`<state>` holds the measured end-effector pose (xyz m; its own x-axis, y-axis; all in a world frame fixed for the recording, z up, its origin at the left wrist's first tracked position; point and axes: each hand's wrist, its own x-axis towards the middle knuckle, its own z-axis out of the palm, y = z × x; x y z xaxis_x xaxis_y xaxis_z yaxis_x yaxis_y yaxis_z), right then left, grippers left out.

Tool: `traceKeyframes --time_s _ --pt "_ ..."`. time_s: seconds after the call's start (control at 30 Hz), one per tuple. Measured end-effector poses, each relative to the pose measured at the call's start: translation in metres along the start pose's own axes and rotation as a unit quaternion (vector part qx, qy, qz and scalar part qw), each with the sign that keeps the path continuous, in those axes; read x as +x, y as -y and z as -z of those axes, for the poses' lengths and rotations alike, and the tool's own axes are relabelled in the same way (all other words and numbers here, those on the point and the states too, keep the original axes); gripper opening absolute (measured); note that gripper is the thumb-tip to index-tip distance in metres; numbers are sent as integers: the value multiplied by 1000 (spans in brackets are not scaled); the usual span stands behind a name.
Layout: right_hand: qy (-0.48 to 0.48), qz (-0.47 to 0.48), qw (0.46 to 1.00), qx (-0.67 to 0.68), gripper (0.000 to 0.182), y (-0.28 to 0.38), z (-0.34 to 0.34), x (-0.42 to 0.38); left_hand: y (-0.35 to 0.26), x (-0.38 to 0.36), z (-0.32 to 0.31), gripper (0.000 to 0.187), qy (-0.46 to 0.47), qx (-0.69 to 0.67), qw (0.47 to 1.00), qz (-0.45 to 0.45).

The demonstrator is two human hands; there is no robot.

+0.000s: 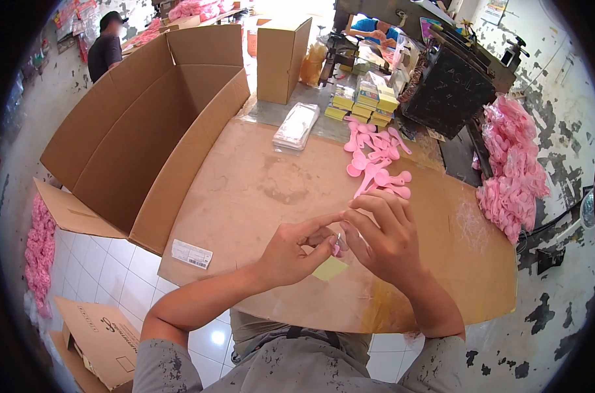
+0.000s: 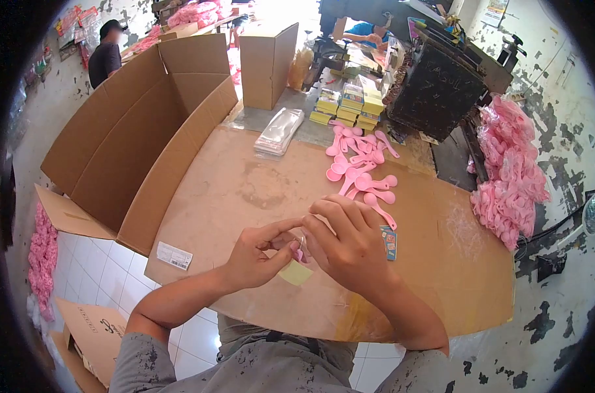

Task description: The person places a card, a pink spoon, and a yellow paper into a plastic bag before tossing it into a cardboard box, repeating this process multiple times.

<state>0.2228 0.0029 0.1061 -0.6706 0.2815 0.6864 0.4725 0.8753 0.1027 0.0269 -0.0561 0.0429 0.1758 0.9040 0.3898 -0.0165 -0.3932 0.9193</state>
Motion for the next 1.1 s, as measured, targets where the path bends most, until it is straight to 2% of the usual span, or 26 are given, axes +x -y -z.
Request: traceKeyframes --time_s 0.2,0.3,0.4,0.47,0.67,0.8,0.9,1.0,1.1 --pt "-34 -13 999 -20 24 1 -3 -1 3 -1 -2 47 -4 -11 1000 12" --pt "-17 -77 996 30 24 0 8 0 4 -1 -4 50 -9 -46 998 43" --pt "-14 -81 996 21 25 -3 8 -3 3 0 -4 51 3 -51 997 61" --pt "-10 -51 999 -2 25 1 4 -5 3 1 -2 50 23 -37 996 72" --pt "2 -7 998 -64 27 5 -8 -10 12 -1 -6 48 -3 68 997 -21" --pt "11 20 996 -85 23 4 -9 -6 15 -3 -5 51 17 131 991 -22" --pt "89 -16 995 -43 17 -4 -11 -5 13 -3 -6 52 42 162 986 -10" --pt "24 -79 996 -24 13 -22 -15 -7 12 0 -4 52 46 149 988 17" --pt "21 -256 955 152 9 -47 2 -18 13 0 -1 49 24 64 996 60"
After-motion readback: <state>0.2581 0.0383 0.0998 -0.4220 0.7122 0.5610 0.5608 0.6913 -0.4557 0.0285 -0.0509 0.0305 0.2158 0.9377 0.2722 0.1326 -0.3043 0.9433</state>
